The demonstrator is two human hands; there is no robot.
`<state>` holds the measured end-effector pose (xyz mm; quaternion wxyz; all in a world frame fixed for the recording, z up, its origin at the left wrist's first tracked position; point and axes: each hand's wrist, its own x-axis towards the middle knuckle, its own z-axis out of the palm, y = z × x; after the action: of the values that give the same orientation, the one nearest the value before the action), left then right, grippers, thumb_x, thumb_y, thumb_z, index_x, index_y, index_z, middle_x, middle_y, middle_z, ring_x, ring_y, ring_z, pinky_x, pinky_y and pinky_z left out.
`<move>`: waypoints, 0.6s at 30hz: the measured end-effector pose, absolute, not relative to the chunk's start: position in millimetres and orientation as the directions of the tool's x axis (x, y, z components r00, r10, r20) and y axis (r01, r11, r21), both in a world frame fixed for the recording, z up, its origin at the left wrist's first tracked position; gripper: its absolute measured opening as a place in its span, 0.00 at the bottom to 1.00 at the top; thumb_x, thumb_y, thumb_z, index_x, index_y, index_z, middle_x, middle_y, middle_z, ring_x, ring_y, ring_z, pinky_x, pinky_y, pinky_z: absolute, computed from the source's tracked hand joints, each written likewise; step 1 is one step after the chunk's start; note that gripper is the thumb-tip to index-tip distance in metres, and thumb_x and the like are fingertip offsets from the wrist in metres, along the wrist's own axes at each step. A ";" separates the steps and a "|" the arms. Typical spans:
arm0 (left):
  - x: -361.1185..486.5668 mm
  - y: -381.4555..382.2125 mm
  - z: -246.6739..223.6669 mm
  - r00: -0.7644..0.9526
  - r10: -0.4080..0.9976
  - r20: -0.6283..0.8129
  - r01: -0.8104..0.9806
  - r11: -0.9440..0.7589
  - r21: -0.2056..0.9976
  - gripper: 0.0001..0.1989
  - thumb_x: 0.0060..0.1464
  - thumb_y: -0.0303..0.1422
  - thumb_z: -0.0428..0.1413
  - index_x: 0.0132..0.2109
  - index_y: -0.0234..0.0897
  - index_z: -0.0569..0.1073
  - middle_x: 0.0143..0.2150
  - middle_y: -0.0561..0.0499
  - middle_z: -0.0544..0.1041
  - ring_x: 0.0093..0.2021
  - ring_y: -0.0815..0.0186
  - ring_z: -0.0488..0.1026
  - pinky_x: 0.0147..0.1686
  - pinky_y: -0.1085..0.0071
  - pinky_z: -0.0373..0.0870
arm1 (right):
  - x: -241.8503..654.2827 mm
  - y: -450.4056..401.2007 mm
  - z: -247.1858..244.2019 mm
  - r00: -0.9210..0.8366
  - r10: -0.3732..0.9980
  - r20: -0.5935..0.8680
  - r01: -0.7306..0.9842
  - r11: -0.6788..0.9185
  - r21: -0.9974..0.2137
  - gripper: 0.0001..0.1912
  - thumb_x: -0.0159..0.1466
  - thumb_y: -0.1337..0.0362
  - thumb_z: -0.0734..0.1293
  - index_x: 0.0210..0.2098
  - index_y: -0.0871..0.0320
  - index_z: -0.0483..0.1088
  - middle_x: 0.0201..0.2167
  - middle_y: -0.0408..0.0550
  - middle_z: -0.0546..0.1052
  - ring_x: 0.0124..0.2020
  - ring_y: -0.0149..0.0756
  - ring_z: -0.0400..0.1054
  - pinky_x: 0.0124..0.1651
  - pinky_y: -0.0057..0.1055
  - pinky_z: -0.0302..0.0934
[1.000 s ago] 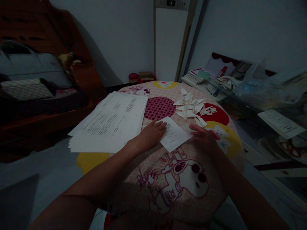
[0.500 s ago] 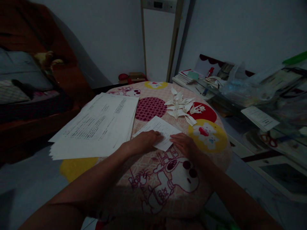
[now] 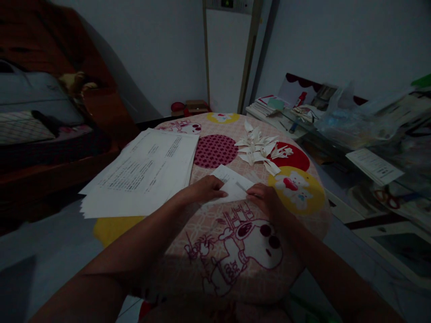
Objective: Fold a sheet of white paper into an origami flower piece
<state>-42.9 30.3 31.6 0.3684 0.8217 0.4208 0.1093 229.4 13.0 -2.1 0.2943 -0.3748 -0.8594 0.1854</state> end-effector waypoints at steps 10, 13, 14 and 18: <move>-46.5 43.1 19.6 0.305 0.952 0.017 0.700 -0.236 0.674 0.21 0.55 0.47 0.52 0.23 0.36 0.65 0.21 0.54 0.62 0.24 0.70 0.58 0.26 0.71 0.51 | 215.3 50.1 3.1 -0.370 0.911 0.183 0.612 0.387 -0.690 0.08 0.57 0.62 0.69 0.24 0.59 0.74 0.19 0.41 0.72 0.23 0.30 0.63 0.29 0.28 0.53; -56.6 46.9 24.8 0.290 0.956 -0.052 0.750 -0.193 0.633 0.20 0.53 0.46 0.54 0.22 0.35 0.67 0.20 0.54 0.64 0.24 0.70 0.59 0.26 0.71 0.51 | 207.6 60.8 5.9 -0.326 0.938 0.113 0.682 0.317 -0.659 0.07 0.57 0.64 0.69 0.25 0.60 0.74 0.21 0.43 0.74 0.25 0.31 0.64 0.30 0.28 0.53; -60.1 48.4 26.3 0.285 0.955 -0.081 0.765 -0.176 0.619 0.19 0.53 0.45 0.54 0.23 0.35 0.69 0.20 0.54 0.65 0.24 0.70 0.60 0.26 0.72 0.52 | 205.0 63.6 6.7 -0.317 0.944 0.091 0.703 0.298 -0.646 0.06 0.57 0.64 0.69 0.26 0.59 0.75 0.22 0.43 0.75 0.25 0.31 0.65 0.30 0.28 0.53; -68.7 53.2 28.7 0.259 0.956 -0.139 0.828 -0.146 0.541 0.17 0.52 0.44 0.56 0.25 0.35 0.74 0.22 0.53 0.71 0.26 0.68 0.65 0.28 0.71 0.55 | 195.6 69.3 8.2 -0.287 0.956 0.063 0.791 0.273 -0.548 0.06 0.59 0.63 0.69 0.28 0.59 0.76 0.28 0.46 0.79 0.30 0.34 0.68 0.34 0.29 0.54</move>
<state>-68.7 53.2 28.7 0.2665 0.7473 0.5968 0.1196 195.6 69.3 8.2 0.1950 -0.5645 -0.7736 0.2117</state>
